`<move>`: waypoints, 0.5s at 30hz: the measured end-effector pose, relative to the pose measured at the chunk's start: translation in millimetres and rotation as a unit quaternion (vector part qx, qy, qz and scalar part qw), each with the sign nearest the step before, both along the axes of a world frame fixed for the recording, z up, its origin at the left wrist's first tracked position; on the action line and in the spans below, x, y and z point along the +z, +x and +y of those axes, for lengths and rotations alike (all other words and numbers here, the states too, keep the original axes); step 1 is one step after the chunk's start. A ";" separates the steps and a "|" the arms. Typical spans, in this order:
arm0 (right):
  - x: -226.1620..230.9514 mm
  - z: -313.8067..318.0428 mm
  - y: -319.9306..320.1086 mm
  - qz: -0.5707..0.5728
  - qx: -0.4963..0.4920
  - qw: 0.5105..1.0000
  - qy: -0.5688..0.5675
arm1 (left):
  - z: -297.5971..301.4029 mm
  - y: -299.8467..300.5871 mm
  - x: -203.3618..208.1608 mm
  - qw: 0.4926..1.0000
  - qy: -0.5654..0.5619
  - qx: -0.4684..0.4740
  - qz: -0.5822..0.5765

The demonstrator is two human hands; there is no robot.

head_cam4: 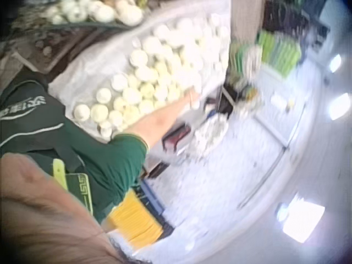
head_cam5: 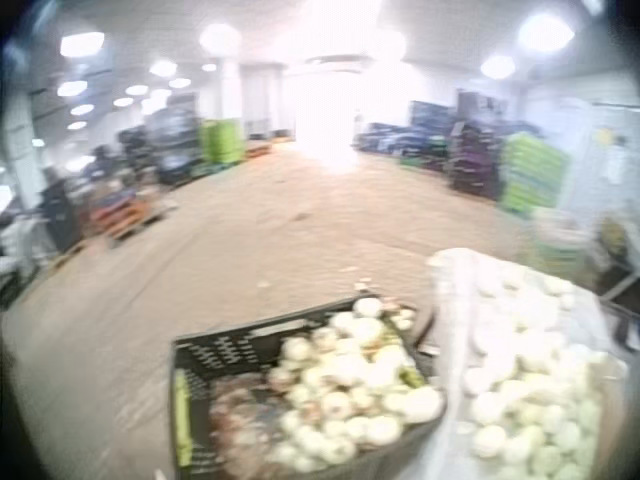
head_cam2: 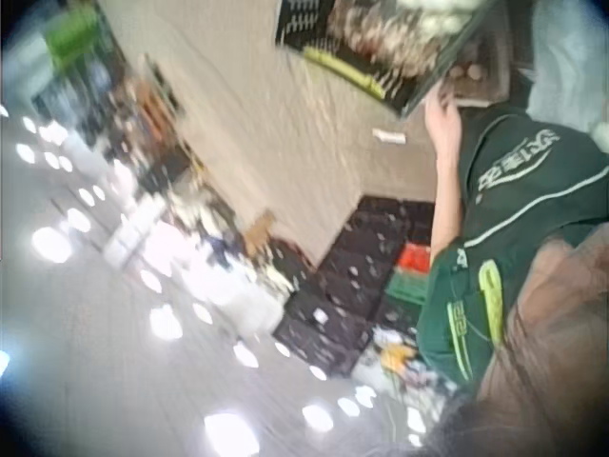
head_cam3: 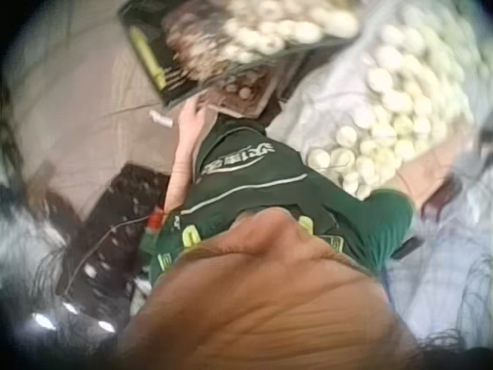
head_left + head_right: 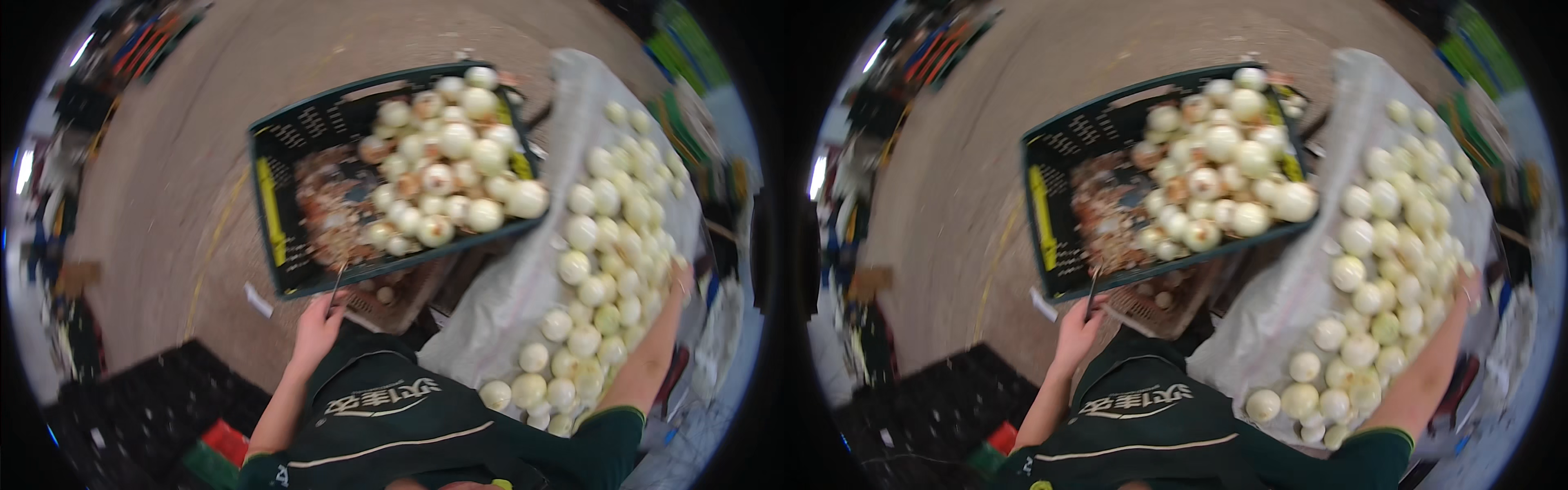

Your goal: The person peels the outer skins from onions using a knife, tossing the skins into a plastic crate and placing the peeled onions onto a white sheet on a table.

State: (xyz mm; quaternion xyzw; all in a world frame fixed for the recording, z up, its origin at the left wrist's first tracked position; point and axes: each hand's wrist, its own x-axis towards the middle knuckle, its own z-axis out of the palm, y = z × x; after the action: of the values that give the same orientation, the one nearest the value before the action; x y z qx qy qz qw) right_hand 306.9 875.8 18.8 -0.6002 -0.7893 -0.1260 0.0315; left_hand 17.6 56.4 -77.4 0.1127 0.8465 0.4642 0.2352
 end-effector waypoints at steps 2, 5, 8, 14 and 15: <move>13.7 -84.9 -91.8 -0.111 -0.174 0.972 0.109 | -13.0 -5.8 22.6 0.895 0.191 0.105 -0.388; -34.3 -89.3 -191.2 0.039 0.229 0.962 0.143 | -59.1 4.9 -25.4 0.635 0.511 0.109 -0.570; -49.4 -281.0 -321.2 0.254 0.493 0.803 -0.219 | -60.1 30.3 -37.3 0.649 0.461 0.121 -0.593; -165.6 -572.2 -498.6 -0.026 0.744 0.610 -0.273 | -71.1 -7.3 -9.5 0.707 0.385 0.080 -0.588; -184.2 -583.2 -529.4 -0.003 0.741 0.649 -0.171 | -78.4 -10.5 -6.9 0.732 0.369 0.089 -0.565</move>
State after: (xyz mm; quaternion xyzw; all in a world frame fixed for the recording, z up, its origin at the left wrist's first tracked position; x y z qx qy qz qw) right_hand -222.5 292.5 -165.4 0.1905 -0.9788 0.0745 0.0088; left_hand 7.1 -22.0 -84.3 -0.1681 0.3257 0.7373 0.5675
